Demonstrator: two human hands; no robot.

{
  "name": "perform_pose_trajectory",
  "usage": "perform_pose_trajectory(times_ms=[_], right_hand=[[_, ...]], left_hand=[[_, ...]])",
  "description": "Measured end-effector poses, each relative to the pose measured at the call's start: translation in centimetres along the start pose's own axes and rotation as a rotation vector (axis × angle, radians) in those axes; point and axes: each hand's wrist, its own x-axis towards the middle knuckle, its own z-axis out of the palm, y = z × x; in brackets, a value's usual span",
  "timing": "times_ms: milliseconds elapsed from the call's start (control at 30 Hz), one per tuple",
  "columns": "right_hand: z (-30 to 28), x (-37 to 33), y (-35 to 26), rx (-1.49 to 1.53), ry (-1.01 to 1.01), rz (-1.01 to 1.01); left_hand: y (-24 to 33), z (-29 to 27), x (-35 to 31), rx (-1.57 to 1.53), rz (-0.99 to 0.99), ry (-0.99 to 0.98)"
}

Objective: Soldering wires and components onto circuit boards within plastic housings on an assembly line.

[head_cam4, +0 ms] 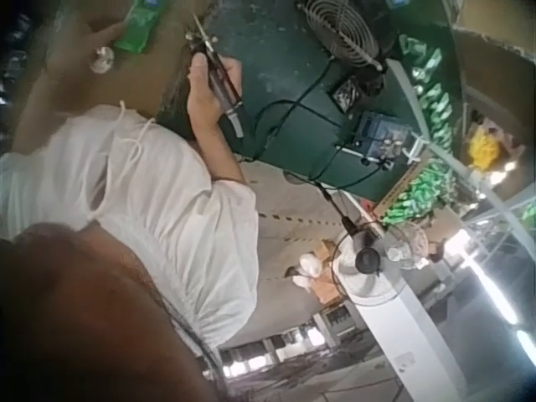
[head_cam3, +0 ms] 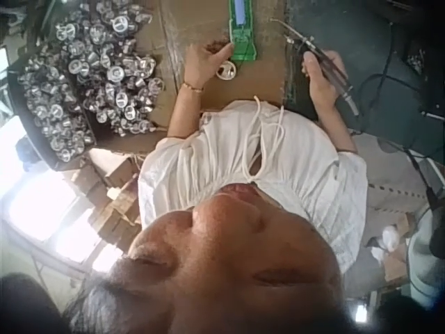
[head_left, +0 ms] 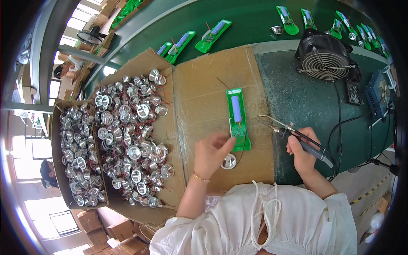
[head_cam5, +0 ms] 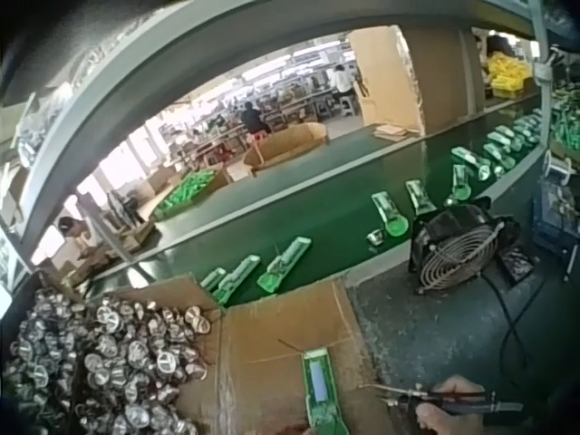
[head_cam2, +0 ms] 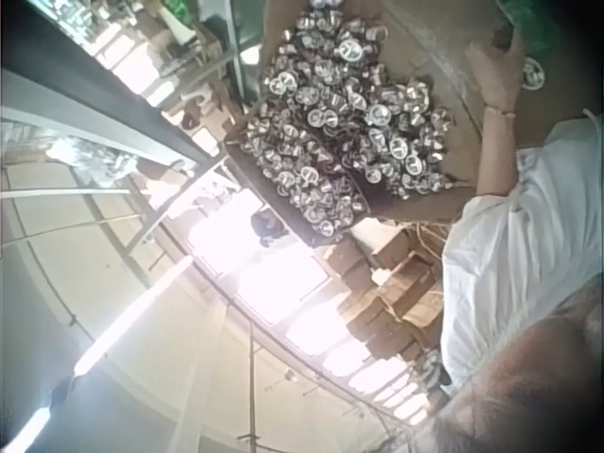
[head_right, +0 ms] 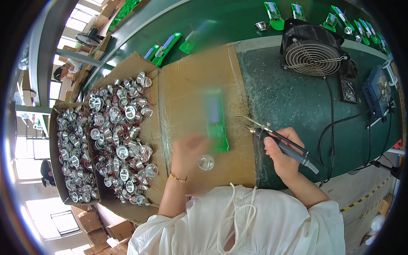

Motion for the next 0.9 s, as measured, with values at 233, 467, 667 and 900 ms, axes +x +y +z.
perform_pose_trajectory(times_ms=[233,467,667,900], right_hand=[[-1.4,1.4,1.1,-0.084,0.102,0.033],[-1.7,1.4,1.5,-0.084,0.09,0.092],[-1.4,1.6,1.5,-0.083,0.038,0.107],[-1.7,1.8,1.2,-0.031,0.109,0.139]], left_hand=[[2.6,2.5,11.6,0.256,0.292,-0.217],[6.4,4.4,27.3,0.569,0.528,0.395],[1.4,-1.5,28.2,0.773,0.359,0.011],[4.6,-2.8,12.0,0.731,0.307,-0.136]])
